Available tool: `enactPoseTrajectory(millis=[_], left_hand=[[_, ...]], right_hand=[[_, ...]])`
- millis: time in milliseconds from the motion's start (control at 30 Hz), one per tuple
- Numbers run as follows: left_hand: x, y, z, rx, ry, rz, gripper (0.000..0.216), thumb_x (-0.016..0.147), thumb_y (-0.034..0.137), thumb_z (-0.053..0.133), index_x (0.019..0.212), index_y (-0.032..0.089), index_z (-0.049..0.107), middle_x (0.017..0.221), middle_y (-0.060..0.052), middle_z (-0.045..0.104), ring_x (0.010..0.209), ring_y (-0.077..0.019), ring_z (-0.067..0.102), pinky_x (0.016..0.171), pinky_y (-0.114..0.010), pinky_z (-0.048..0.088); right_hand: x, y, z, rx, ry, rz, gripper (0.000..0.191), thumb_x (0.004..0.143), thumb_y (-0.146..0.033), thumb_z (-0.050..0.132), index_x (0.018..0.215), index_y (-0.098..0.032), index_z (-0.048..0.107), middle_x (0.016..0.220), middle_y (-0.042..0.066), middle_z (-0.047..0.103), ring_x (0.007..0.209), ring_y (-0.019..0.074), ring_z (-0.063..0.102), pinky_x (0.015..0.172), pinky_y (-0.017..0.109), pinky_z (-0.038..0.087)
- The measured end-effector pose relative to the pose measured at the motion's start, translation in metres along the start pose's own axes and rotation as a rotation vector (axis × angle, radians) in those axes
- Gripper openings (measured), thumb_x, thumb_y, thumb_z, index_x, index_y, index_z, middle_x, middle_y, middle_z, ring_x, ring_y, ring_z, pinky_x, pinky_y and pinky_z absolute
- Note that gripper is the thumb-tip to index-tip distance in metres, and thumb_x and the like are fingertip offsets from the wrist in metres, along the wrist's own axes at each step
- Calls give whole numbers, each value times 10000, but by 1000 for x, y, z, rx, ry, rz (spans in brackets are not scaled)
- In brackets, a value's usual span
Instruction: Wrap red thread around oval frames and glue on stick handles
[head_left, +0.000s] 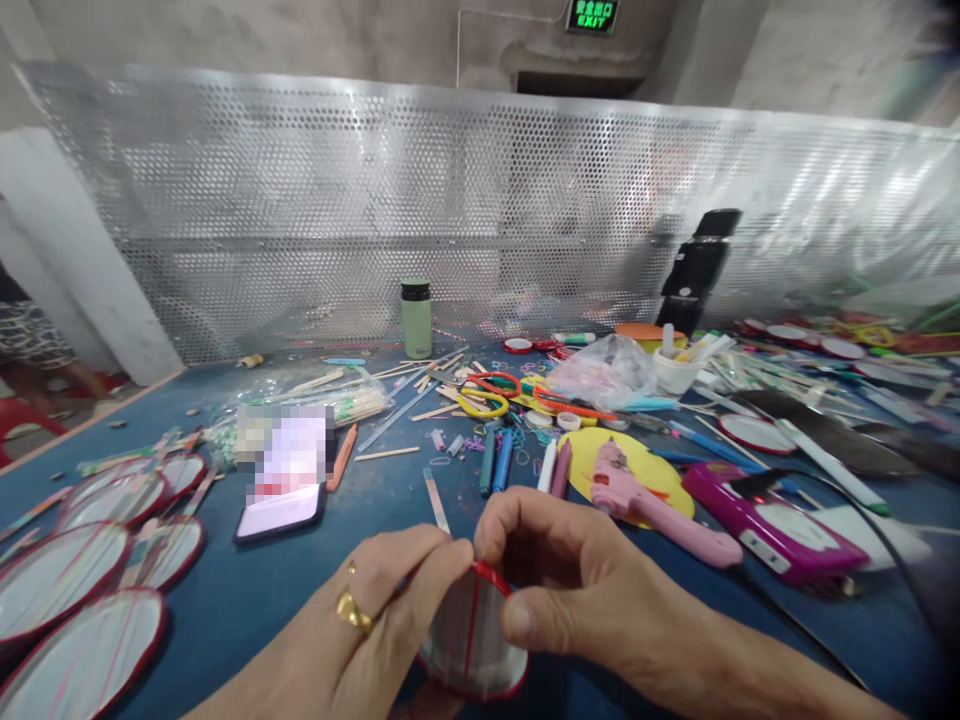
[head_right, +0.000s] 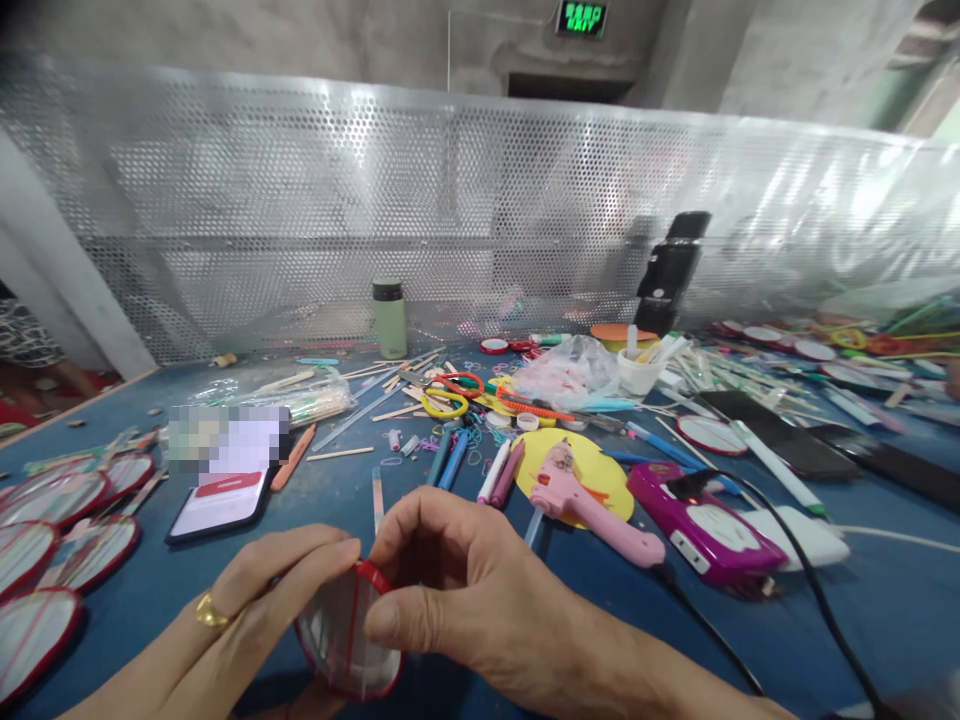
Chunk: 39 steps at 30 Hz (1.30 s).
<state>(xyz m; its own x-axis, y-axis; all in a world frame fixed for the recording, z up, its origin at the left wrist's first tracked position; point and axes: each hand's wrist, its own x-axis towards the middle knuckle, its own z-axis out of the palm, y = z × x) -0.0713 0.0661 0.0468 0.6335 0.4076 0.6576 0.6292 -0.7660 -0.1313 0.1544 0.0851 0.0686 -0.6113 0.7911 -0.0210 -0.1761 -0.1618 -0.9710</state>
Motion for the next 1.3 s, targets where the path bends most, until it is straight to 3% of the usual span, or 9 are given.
enactPoseTrajectory(millis=[600, 933, 1067, 1167, 1300], left_hand=[[-4, 0, 6, -81, 3, -16, 541, 873, 115, 554, 1395, 117, 410, 1195, -110, 648, 1129, -202, 630, 1009, -293, 514], [-4, 3, 3, -89, -14, -80, 597, 849, 111, 576, 1417, 180, 407, 1236, -92, 645, 1144, -215, 625, 1027, -301, 496], [-8, 2, 8, -147, -31, -143, 642, 838, 102, 552, 1446, 165, 356, 1324, -120, 575, 1223, -225, 572, 1032, -296, 495], [-6, 2, 11, -170, 1, -194, 663, 820, 101, 567, 1441, 161, 343, 1340, -133, 549, 1259, -241, 538, 1048, -299, 480], [-2, 2, 15, -219, 23, -237, 698, 801, 115, 605, 1438, 181, 327, 1323, -127, 551, 1259, -245, 532, 1055, -300, 473]], right_hand=[[0, 0, -1, 28, -45, 15, 370, 752, -324, 820, 969, -147, 578, 882, -3, 608, 765, 81, 553, 677, 185, 427], [0, -2, 0, -4, -36, 13, 445, 727, -420, 827, 1007, -167, 592, 942, -2, 606, 826, 87, 548, 717, 167, 428], [-3, -4, 3, -199, 0, -12, 440, 799, -519, 727, 1065, -187, 613, 977, 15, 622, 843, 112, 549, 708, 183, 438], [-6, -1, 3, -468, 122, -75, 314, 883, -499, 633, 923, -188, 640, 807, -14, 606, 705, 91, 510, 601, 170, 399], [-6, 5, 3, -744, 203, -109, 345, 930, -444, 560, 723, -170, 595, 601, -43, 493, 554, 67, 424, 496, 171, 327]])
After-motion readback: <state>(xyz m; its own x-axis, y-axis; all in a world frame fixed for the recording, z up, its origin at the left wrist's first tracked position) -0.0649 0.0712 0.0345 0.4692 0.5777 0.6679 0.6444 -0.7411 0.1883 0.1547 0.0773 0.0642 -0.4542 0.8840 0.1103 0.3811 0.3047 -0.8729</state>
